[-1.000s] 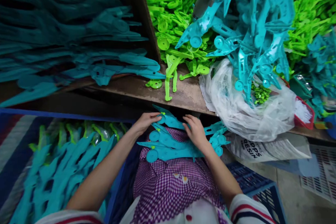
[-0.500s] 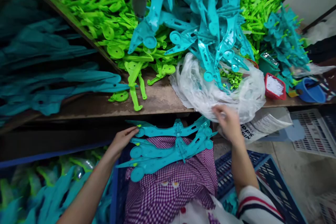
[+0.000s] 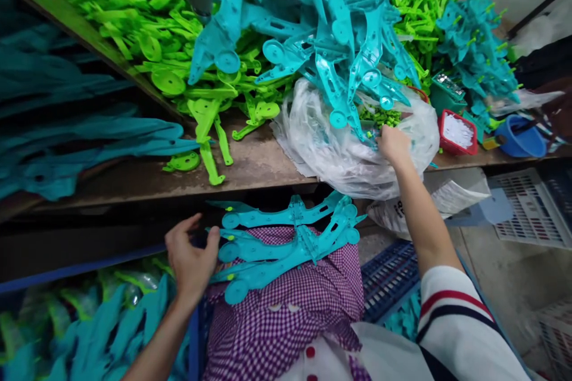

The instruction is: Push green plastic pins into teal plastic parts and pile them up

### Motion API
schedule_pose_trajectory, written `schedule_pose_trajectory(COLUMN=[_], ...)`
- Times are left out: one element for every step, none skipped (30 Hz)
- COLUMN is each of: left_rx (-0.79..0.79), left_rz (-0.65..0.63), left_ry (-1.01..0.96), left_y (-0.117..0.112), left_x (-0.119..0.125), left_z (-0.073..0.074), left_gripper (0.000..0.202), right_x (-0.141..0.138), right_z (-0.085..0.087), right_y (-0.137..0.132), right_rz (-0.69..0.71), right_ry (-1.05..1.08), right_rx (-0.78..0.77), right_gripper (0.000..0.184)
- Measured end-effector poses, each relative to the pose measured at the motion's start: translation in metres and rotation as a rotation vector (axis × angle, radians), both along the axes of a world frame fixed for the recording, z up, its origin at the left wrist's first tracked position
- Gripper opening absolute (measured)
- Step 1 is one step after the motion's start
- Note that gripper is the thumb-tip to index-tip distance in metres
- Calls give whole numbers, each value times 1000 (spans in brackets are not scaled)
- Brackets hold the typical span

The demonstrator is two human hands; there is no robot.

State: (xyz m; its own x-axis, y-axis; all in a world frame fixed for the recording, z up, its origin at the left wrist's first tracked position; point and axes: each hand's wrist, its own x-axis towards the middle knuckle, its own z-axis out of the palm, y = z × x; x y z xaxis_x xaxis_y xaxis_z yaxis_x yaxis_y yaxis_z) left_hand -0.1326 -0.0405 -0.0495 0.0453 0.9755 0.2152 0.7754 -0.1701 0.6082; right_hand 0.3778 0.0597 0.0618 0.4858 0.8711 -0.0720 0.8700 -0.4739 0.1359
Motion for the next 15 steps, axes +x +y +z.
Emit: schedule_pose_trajectory(left_rx=[23, 17, -13, -65, -115, -180, -223, -247, -265, -280, -297, -307, -314, -318, -321], left_rz=[-11, -64, -164, -291, -419, -550, -656, -735, -778, -795, -809, -812, -811, -809, -806], left_ry=[-15, -37, -53, -71, -92, -96, -86, -62, -35, -12, 3, 10, 10, 5, -1], left_y=[-5, -8, -9, -10, -9, -7, -5, -3, -1, 0, 0, 0, -1, -2, -3], left_x=[12, 27, 44, 63, 84, 106, 127, 149, 168, 186, 201, 212, 221, 226, 228], left_z=[9, 18, 25, 30, 32, 32, 29, 23, 16, 7, -2, -10, -17, -23, -28], left_gripper=[39, 34, 31, 30, 30, 33, 36, 41, 44, 45, 43, 40, 37, 33, 28], right_x=[2, 4, 5, 7, 8, 8, 8, 6, 4, 0, -6, -14, -24, -36, -48], right_z=[0, 0, -1, -2, -3, -3, -1, 3, 8, 15, 22, 28, 32, 33, 28], right_y=[0, -1, -2, -3, -5, -6, -9, -12, -16, -23, -33, -46, -63, -82, -103], right_rz=[12, 22, 32, 38, 44, 50, 60, 72, 89, 113, 145, 179, 205, 223, 228], right_ry=[8, 16, 27, 38, 52, 68, 87, 108, 134, 168, 210, 260, 322, 400, 496], right_rx=[11, 25, 46, 76, 119, 179, 253, 340, 431, 518, 597, 669, 729, 770, 788], right_gripper=[28, 27, 25, 25, 24, 24, 24, 24, 24, 24, 24, 24, 24, 23, 21])
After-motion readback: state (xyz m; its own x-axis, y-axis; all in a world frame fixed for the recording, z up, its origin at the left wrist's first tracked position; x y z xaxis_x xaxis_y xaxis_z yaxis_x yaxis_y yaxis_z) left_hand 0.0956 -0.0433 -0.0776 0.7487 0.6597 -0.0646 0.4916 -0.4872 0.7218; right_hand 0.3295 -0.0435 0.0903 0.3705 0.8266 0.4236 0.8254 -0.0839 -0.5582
